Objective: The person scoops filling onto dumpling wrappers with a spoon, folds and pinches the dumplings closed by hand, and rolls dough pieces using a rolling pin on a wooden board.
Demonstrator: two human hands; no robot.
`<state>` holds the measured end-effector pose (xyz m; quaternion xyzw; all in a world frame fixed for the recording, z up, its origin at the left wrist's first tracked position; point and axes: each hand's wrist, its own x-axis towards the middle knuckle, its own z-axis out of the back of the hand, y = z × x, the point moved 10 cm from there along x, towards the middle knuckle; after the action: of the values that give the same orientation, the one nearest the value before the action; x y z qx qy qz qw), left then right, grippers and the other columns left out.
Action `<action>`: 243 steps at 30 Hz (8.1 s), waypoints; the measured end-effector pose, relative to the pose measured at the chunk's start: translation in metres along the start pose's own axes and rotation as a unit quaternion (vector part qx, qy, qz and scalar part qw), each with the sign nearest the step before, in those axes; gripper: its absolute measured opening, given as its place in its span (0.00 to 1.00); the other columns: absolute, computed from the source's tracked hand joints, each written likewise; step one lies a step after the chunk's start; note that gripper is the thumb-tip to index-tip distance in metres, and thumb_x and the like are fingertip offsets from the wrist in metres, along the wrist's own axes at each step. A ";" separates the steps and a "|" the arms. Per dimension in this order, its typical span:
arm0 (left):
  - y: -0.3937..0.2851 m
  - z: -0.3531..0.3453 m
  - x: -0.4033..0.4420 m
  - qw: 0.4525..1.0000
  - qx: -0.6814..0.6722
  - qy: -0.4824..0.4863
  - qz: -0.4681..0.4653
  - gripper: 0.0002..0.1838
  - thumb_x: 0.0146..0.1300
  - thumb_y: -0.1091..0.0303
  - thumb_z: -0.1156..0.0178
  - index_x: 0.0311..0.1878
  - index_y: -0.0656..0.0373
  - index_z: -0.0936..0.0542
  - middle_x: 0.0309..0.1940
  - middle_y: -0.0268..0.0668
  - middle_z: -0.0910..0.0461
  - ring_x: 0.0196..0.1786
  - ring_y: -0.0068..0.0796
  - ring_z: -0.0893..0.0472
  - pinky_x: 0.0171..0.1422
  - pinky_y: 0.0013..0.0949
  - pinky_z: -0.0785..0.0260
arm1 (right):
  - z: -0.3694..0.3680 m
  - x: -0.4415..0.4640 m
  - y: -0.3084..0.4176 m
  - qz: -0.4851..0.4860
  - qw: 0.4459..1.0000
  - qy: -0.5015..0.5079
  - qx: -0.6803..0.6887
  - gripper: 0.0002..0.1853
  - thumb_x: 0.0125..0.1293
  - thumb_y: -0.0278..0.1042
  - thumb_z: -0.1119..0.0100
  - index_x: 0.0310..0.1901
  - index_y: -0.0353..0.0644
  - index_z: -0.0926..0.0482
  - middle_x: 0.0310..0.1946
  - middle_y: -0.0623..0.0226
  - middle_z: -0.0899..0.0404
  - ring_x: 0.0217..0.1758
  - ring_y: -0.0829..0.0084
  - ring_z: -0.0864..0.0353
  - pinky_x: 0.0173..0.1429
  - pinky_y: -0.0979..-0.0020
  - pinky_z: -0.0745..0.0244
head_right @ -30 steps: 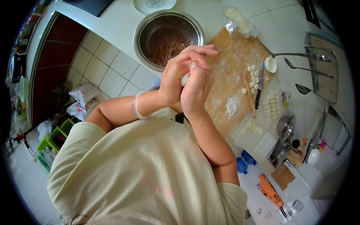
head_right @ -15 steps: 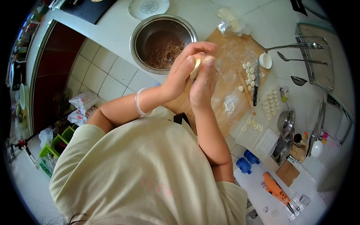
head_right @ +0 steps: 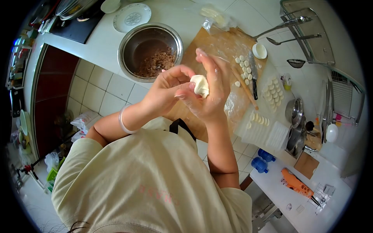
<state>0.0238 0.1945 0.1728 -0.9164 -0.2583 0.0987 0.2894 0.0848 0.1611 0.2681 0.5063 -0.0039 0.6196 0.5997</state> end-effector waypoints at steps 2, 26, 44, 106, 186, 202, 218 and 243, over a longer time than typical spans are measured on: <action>0.011 -0.005 0.001 0.999 -0.030 0.016 0.008 0.08 0.65 0.73 0.39 0.46 0.61 0.24 0.42 0.33 0.20 0.46 0.21 0.22 0.51 0.27 0.29 | 0.006 0.003 0.001 -0.010 0.999 0.032 -0.002 0.43 0.57 0.69 0.40 0.58 0.32 0.27 0.50 0.53 0.24 0.50 0.63 0.24 0.53 0.62 0.28; 0.092 -0.095 0.018 0.975 0.141 0.062 -0.159 0.06 0.65 0.82 0.42 0.44 0.65 0.26 0.52 0.50 0.22 0.53 0.31 0.20 0.56 0.36 0.25 | 0.169 -0.117 -0.036 -0.076 0.985 -0.152 -0.006 0.10 0.59 0.20 0.36 0.42 0.33 0.23 0.35 0.55 0.19 0.35 0.63 0.20 0.40 0.69 0.24; 0.284 0.059 0.012 0.936 0.280 -0.112 0.181 0.11 0.69 0.75 0.45 0.51 0.70 0.26 0.45 0.45 0.20 0.47 0.35 0.16 0.51 0.31 0.21 | 0.145 -0.302 -0.283 -0.473 0.880 0.041 -0.014 0.08 0.58 0.27 0.34 0.40 0.37 0.17 0.36 0.58 0.19 0.33 0.70 0.19 0.36 0.72 0.24; 0.343 0.021 0.127 0.486 0.820 0.273 -0.128 0.47 0.57 0.47 0.39 0.75 0.57 0.46 0.77 0.41 0.51 0.79 0.38 0.53 0.81 0.43 0.61 | 0.168 -0.231 -0.353 -0.220 0.887 0.164 -0.370 0.17 0.61 0.31 0.38 0.52 0.40 0.25 0.46 0.57 0.25 0.51 0.54 0.28 0.54 0.56 0.31; 0.319 0.092 0.148 0.474 0.845 0.114 0.219 0.09 0.55 0.62 0.36 0.38 0.54 0.16 0.39 0.41 0.16 0.46 0.43 0.18 0.49 0.42 0.25 | 0.089 -0.306 -0.254 -0.226 0.877 0.204 -0.372 0.30 0.69 0.51 0.53 0.65 0.39 0.32 0.71 0.53 0.40 0.75 0.57 0.44 0.74 0.39 0.57; 0.302 0.081 0.125 0.459 0.848 0.100 0.247 0.10 0.58 0.60 0.39 0.38 0.54 0.15 0.40 0.43 0.16 0.45 0.44 0.16 0.46 0.42 0.24 | 0.075 -0.295 -0.256 -0.280 0.868 0.201 -0.356 0.29 0.70 0.49 0.55 0.68 0.40 0.34 0.73 0.51 0.45 0.77 0.54 0.50 0.73 0.36 0.60; 0.291 0.082 0.131 0.432 0.855 0.079 0.277 0.10 0.60 0.59 0.41 0.39 0.53 0.17 0.41 0.40 0.16 0.47 0.43 0.18 0.49 0.43 0.25 | 0.066 -0.272 -0.273 -0.262 0.857 0.218 -0.386 0.33 0.71 0.51 0.55 0.71 0.40 0.41 0.74 0.51 0.48 0.78 0.55 0.52 0.74 0.36 0.63; 0.256 0.099 0.110 0.498 0.846 -0.016 0.188 0.12 0.61 0.62 0.41 0.47 0.49 0.18 0.42 0.39 0.16 0.46 0.41 0.17 0.48 0.45 0.26 | 0.051 -0.287 -0.258 -0.279 0.864 0.261 -0.327 0.33 0.72 0.51 0.57 0.71 0.38 0.43 0.75 0.51 0.51 0.79 0.56 0.56 0.75 0.38 0.65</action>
<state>0.1906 0.1214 -0.0595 -0.2587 0.1219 0.3371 0.8970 0.2426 -0.0095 -0.0436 0.0813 0.0922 0.4990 0.8579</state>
